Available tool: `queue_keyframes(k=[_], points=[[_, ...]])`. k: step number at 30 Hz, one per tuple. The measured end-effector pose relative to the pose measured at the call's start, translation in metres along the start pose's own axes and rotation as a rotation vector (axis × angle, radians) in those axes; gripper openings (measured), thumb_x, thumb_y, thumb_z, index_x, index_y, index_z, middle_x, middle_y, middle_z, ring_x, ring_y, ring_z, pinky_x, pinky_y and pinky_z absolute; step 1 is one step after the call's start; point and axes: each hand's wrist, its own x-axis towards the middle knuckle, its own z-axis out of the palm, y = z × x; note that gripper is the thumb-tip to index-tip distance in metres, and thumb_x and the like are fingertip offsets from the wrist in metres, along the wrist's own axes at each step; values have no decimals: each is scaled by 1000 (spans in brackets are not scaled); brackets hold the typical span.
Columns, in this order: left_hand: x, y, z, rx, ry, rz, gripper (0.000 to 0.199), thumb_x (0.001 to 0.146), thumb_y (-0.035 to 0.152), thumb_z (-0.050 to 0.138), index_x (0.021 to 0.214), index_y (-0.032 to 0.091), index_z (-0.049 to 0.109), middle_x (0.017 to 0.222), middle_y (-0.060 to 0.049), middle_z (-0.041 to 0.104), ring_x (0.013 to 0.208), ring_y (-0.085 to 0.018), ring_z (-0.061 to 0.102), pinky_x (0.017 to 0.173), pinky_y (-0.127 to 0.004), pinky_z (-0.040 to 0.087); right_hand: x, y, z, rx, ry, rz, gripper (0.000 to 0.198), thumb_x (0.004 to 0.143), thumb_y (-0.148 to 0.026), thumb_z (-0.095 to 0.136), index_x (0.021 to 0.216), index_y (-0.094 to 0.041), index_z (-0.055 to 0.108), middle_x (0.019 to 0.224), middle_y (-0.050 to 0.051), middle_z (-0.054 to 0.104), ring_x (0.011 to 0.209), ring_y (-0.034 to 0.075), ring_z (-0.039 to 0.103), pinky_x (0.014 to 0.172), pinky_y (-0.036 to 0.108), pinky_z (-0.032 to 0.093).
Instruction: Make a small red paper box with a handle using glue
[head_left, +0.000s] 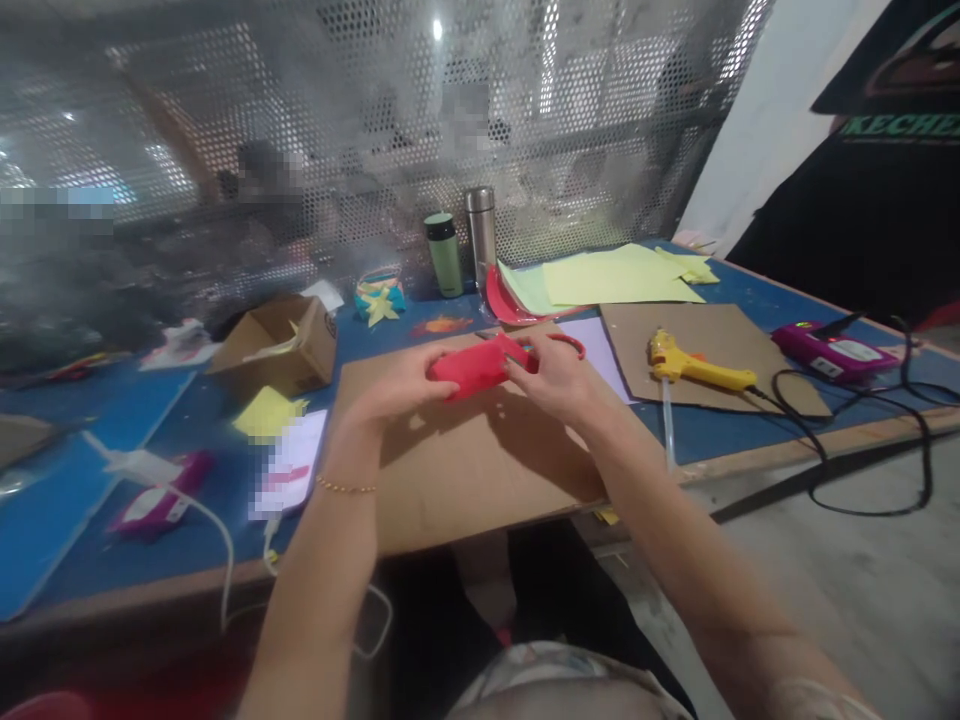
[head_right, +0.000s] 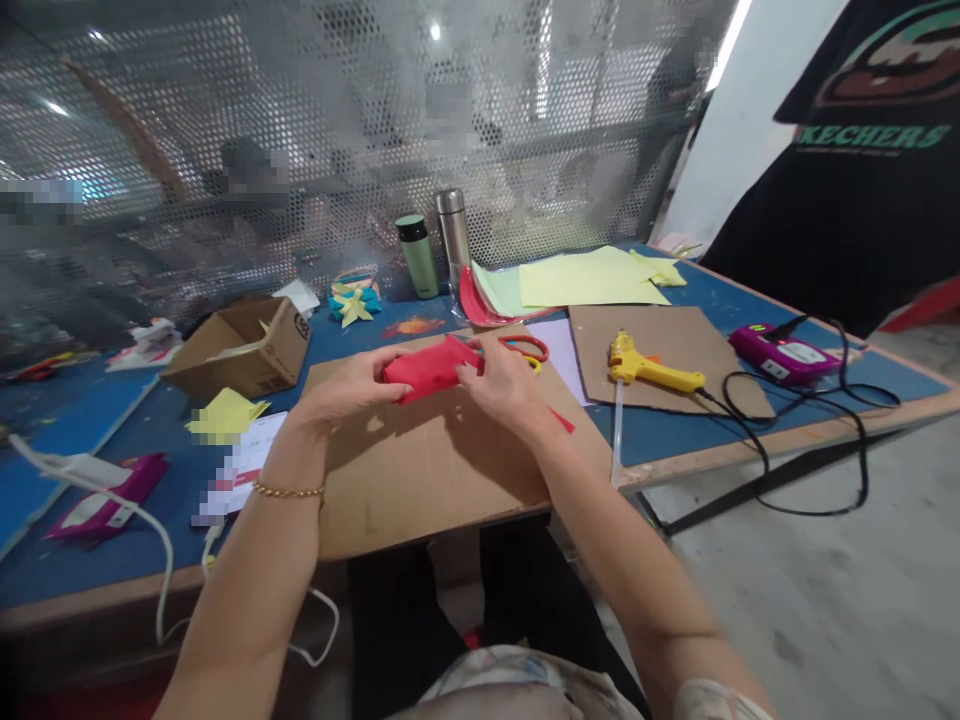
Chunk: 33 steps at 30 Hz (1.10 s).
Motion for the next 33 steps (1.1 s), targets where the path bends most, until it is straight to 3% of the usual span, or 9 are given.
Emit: queue_keyframes(k=[3,5,8,12,15,22,26,29,33], points=[[0,-3,-2,-38,-115,-37,51,69,23,74,119,18,71,106,-7,75,87,-19,68,71,-28,51,-23,-3,-11,-113,-21,-134,38,90,-24,62,127,-19,69,98,10,78,88,25,69,76,33,45],[-1,-4,0,-66,-227,-124,51,70,25,74,120,18,71,89,-6,75,71,-18,67,62,-28,48,-38,-3,-17,-240,-142,-178,33,91,-26,64,123,-21,73,95,10,78,84,26,69,71,32,40],[-4,-4,7,-50,-327,-203,36,66,23,75,101,18,73,72,-3,70,60,-17,62,55,-28,44,-55,0,-18,-376,-322,-185,25,94,-29,63,116,-23,75,95,10,80,82,25,69,66,32,33],[-8,-3,21,-134,-193,-171,12,68,21,70,80,21,66,65,0,63,57,-14,56,55,-27,41,-68,2,-12,-431,-444,-209,18,99,-21,55,102,-22,73,100,9,80,85,23,70,64,32,28],[-5,-4,26,-45,-172,-214,14,67,20,71,80,21,64,65,1,61,56,-14,54,53,-27,39,-70,1,-10,-471,-492,-233,20,100,-18,52,108,-21,71,102,9,80,82,22,69,62,33,24],[-4,6,25,95,-195,-231,35,72,29,72,104,17,64,87,-4,71,66,-15,62,55,-27,45,-75,10,1,-524,-334,-367,20,101,-14,51,98,-18,71,89,9,76,74,20,65,62,33,24],[-4,12,32,139,-204,-294,36,77,28,67,111,18,61,81,-3,70,63,-16,61,54,-28,44,-83,22,5,-473,-176,-505,22,99,-11,51,94,-19,71,80,6,72,68,18,60,61,31,26],[-4,15,40,415,-143,-285,34,79,27,64,111,20,61,84,-6,71,70,-21,65,60,-33,44,-88,27,3,-449,-106,-557,24,99,-9,50,95,-19,71,76,4,69,65,16,57,60,30,26],[-12,20,52,756,32,-80,33,85,26,59,116,19,60,106,-11,68,95,-28,64,78,-39,47,-90,29,2,-433,-94,-583,17,100,-14,56,94,-19,71,74,2,66,64,16,56,63,30,30]])
